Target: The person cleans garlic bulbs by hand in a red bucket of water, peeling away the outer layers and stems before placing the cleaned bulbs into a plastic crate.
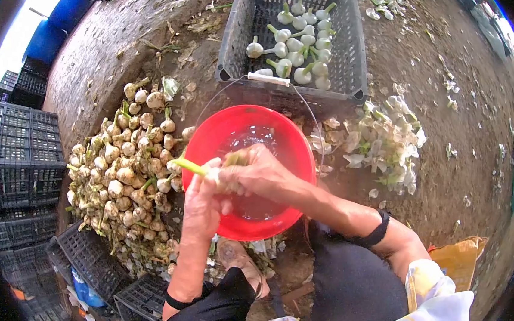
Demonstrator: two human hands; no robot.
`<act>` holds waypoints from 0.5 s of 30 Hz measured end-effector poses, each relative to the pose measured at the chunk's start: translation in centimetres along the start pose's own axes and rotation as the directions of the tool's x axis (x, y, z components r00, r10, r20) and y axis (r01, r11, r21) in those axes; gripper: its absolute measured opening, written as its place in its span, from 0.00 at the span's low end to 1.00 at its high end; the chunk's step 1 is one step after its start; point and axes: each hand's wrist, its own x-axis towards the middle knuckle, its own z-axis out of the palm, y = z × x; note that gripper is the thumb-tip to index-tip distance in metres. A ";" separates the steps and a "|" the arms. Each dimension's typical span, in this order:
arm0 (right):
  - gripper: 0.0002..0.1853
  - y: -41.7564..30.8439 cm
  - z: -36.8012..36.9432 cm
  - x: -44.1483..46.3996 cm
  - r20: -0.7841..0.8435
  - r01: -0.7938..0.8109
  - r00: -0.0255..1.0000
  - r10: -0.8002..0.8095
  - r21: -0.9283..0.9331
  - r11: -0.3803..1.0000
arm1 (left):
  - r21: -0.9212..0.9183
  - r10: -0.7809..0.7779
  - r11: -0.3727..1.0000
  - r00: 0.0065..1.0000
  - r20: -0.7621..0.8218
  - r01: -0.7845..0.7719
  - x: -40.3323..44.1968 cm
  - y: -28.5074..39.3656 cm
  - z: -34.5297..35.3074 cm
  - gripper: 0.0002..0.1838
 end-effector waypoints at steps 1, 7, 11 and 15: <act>0.09 0.1 0.0 0.1 0.068 0.044 0.997 -0.041 -0.042 0.998 | -0.070 -0.023 0.997 0.999 -0.042 0.020 0.3 -0.4 -0.5 0.21; 0.05 0.4 -3.2 1.1 -0.141 0.224 0.863 -0.485 -0.754 0.617 | -0.293 0.007 0.956 0.997 -0.075 -0.028 -0.5 1.2 0.2 0.09; 0.08 -1.2 -2.2 0.2 -0.078 0.062 0.992 -0.094 -0.344 0.937 | -0.377 0.035 0.922 0.989 -0.146 -0.088 0.0 1.0 0.1 0.07; 0.09 -0.3 -0.3 0.0 0.052 0.011 0.999 0.009 -0.373 0.928 | -0.248 0.174 0.947 0.975 -0.141 -0.205 0.3 -0.3 -0.5 0.06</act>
